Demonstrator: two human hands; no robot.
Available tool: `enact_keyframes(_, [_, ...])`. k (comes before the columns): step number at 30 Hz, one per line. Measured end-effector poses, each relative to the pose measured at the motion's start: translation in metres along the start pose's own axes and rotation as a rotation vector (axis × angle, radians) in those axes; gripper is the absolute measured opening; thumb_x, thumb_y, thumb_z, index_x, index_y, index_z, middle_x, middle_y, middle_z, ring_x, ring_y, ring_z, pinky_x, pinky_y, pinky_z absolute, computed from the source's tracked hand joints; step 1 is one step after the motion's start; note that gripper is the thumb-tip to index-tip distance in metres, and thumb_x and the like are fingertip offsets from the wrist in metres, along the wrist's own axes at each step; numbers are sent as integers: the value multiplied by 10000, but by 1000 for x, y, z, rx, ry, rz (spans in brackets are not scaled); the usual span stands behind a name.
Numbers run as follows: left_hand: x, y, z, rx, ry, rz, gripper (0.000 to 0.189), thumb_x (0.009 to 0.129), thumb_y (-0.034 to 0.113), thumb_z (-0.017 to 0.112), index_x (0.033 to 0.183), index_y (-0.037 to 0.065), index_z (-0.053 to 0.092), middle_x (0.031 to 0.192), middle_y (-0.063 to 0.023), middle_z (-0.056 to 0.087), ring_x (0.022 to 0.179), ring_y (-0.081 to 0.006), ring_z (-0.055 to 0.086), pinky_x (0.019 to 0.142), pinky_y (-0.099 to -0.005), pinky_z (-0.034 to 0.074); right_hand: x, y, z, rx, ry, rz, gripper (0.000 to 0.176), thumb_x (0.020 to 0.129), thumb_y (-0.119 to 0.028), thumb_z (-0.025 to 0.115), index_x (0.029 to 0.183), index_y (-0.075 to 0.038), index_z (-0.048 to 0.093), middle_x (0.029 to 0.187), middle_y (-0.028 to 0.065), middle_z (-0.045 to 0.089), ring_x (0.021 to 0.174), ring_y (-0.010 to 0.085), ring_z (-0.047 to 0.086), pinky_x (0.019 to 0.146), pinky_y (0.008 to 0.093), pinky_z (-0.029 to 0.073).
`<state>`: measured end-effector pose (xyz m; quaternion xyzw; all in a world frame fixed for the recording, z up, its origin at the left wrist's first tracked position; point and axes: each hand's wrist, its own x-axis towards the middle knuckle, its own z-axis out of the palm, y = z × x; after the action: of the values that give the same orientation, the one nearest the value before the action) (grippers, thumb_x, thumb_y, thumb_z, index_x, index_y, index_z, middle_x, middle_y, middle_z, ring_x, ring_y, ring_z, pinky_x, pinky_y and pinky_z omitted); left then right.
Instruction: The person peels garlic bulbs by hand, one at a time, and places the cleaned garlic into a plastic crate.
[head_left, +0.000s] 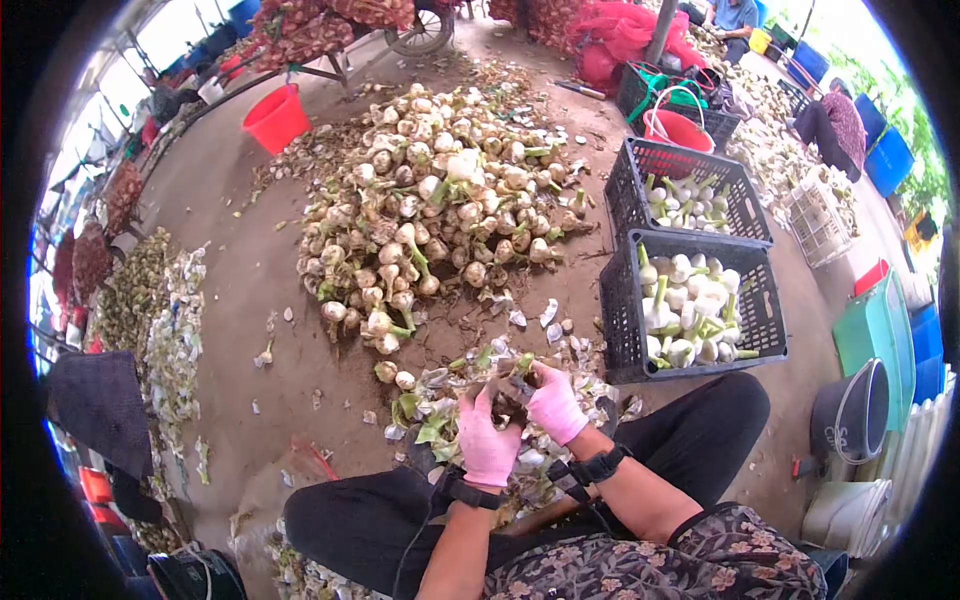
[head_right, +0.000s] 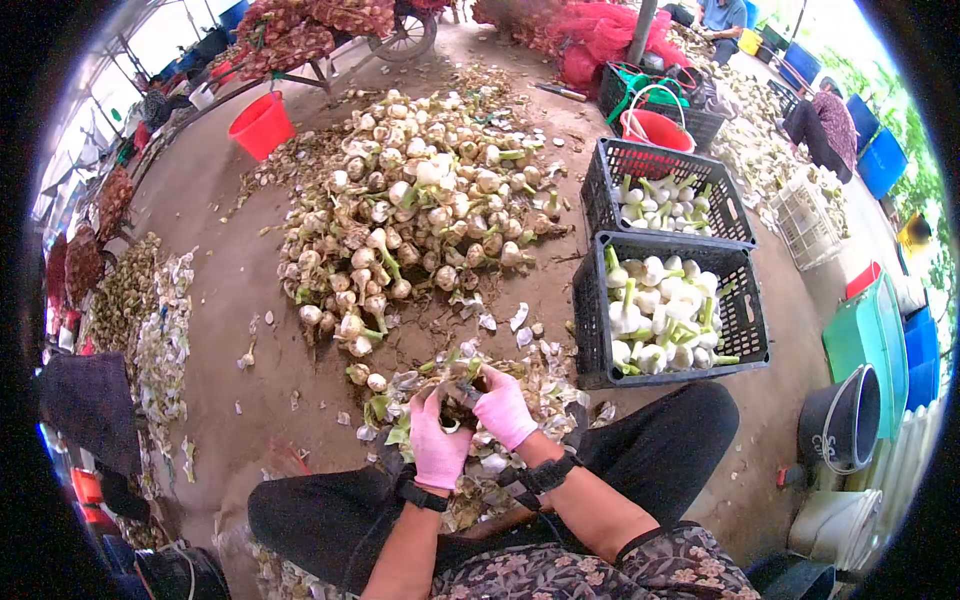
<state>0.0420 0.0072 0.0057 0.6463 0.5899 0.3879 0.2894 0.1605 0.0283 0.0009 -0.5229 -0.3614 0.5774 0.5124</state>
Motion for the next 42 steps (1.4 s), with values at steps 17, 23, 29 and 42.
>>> enact_keyframes(17, [-2,-1,-31,-623,-154,-264,541,692,52,757,1174,-34,525,1112,-99,585,1016,-189,571,896,-299,452,-8,2,-9,-220,-109,-83,378,751,109,499,1117,63,581,992,115,668,903,134,601,815,258,467])
enact_keyframes(23, [-14,-54,-9,-1009,-219,-423,360,890,126,592,1217,6,497,1066,-63,603,952,-147,584,844,-319,478,-11,-12,-14,-398,-66,-118,386,739,152,465,1087,50,598,959,90,670,853,106,594,760,235,471])
enact_keyframes(29, [2,-46,-27,-1386,-438,-871,425,971,428,386,1163,73,517,985,-63,637,731,-178,610,574,-287,477,-15,-16,-18,-331,-85,23,340,730,134,481,1031,51,616,865,81,681,766,107,582,695,252,469])
enact_keyframes(42, [-16,-57,-9,-1029,-203,-644,460,816,12,666,1224,-16,457,1106,-95,589,1009,-179,583,873,-307,485,-8,4,-20,-618,8,-147,368,681,67,518,1015,-6,654,894,176,680,846,208,665,754,297,490])
